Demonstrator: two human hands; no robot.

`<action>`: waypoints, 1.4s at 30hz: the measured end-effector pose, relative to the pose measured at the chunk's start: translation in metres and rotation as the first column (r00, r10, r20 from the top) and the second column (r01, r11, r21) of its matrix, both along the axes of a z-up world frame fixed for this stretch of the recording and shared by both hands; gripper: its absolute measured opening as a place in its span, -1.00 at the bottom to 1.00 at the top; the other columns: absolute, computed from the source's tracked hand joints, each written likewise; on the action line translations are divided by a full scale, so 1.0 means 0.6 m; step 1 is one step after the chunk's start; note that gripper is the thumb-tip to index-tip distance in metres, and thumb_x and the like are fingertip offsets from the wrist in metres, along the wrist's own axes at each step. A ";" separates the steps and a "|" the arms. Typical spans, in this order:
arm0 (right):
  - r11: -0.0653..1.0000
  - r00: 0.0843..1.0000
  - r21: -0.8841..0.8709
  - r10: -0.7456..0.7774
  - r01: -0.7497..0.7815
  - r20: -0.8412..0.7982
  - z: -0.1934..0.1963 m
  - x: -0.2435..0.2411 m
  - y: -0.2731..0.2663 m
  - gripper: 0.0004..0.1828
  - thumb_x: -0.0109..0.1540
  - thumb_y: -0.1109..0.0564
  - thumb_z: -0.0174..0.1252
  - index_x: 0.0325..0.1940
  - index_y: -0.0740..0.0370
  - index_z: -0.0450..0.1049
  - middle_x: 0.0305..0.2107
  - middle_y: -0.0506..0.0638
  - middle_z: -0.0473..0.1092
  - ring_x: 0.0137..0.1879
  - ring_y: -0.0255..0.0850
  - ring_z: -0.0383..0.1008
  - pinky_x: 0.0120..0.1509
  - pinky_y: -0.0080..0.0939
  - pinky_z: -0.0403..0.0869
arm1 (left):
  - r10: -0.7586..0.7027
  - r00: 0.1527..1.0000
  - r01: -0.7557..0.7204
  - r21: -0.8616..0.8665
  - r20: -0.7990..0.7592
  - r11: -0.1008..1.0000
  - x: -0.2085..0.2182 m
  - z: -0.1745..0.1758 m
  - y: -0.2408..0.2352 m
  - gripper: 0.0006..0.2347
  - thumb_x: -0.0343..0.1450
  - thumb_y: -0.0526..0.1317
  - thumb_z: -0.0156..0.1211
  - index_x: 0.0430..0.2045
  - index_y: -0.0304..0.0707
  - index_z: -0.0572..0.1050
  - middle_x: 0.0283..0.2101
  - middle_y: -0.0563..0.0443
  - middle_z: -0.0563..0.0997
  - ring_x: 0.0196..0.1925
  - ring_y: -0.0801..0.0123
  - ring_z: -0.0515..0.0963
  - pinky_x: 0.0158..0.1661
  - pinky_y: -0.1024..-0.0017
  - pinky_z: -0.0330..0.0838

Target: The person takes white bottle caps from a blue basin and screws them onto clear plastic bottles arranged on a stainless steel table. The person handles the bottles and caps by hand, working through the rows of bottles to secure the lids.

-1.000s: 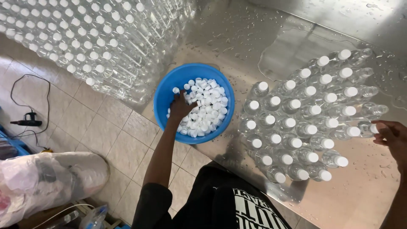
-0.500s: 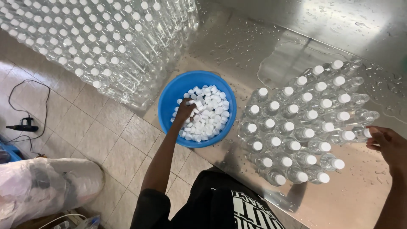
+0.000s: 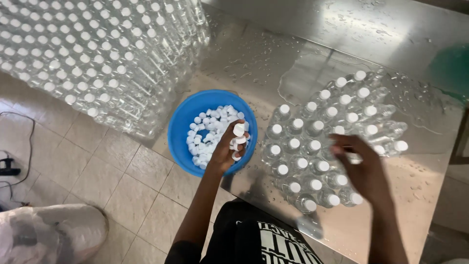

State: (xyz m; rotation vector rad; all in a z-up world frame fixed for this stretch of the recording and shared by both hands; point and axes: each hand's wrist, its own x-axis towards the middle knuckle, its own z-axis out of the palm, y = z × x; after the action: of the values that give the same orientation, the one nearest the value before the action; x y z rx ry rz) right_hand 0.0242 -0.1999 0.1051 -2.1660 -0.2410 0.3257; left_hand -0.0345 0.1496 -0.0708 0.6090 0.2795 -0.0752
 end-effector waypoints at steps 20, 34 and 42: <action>0.942 0.982 0.335 0.030 0.034 -0.186 -0.055 0.040 0.023 -0.66 0.39 0.10 0.22 0.26 0.15 0.59 0.05 0.05 0.42 0.03 -0.17 0.56 0.09 -0.17 0.69 | -0.243 0.964 0.243 -0.011 -0.105 0.970 -0.007 0.053 -0.178 -0.75 0.54 -0.17 0.28 0.07 -0.16 0.47 -0.35 -0.16 0.58 -0.65 0.46 0.42 -0.76 0.56 0.20; 0.917 0.987 -0.384 -0.059 0.112 0.148 -0.238 0.274 -0.304 -0.45 0.35 -0.31 0.27 0.28 0.01 0.63 -0.13 0.12 0.44 -0.15 -0.04 0.54 0.01 -0.04 0.50 | -0.155 0.959 0.134 -0.102 -0.236 0.986 -0.027 0.067 -0.168 -0.74 0.51 -0.14 0.31 0.07 -0.13 0.54 -0.31 0.06 0.56 -0.59 0.62 0.37 -0.70 0.60 0.12; 0.970 0.925 -0.127 -0.237 0.208 -0.298 -0.204 0.294 -0.311 -0.46 0.44 -0.22 0.14 0.34 0.15 0.60 -0.22 0.06 0.55 -0.10 -0.14 0.55 -0.01 -0.14 0.53 | -0.196 0.949 0.169 -0.127 -0.246 0.977 -0.017 0.072 -0.188 -0.73 0.50 -0.14 0.33 0.06 -0.12 0.51 -0.30 0.05 0.58 -0.60 0.61 0.40 -0.71 0.61 0.13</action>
State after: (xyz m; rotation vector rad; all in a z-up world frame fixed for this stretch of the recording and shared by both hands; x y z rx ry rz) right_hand 0.2006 -0.3864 -0.0175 -2.1696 0.2024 0.5496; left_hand -0.0446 0.0368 -0.0274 0.5192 0.4673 -0.3479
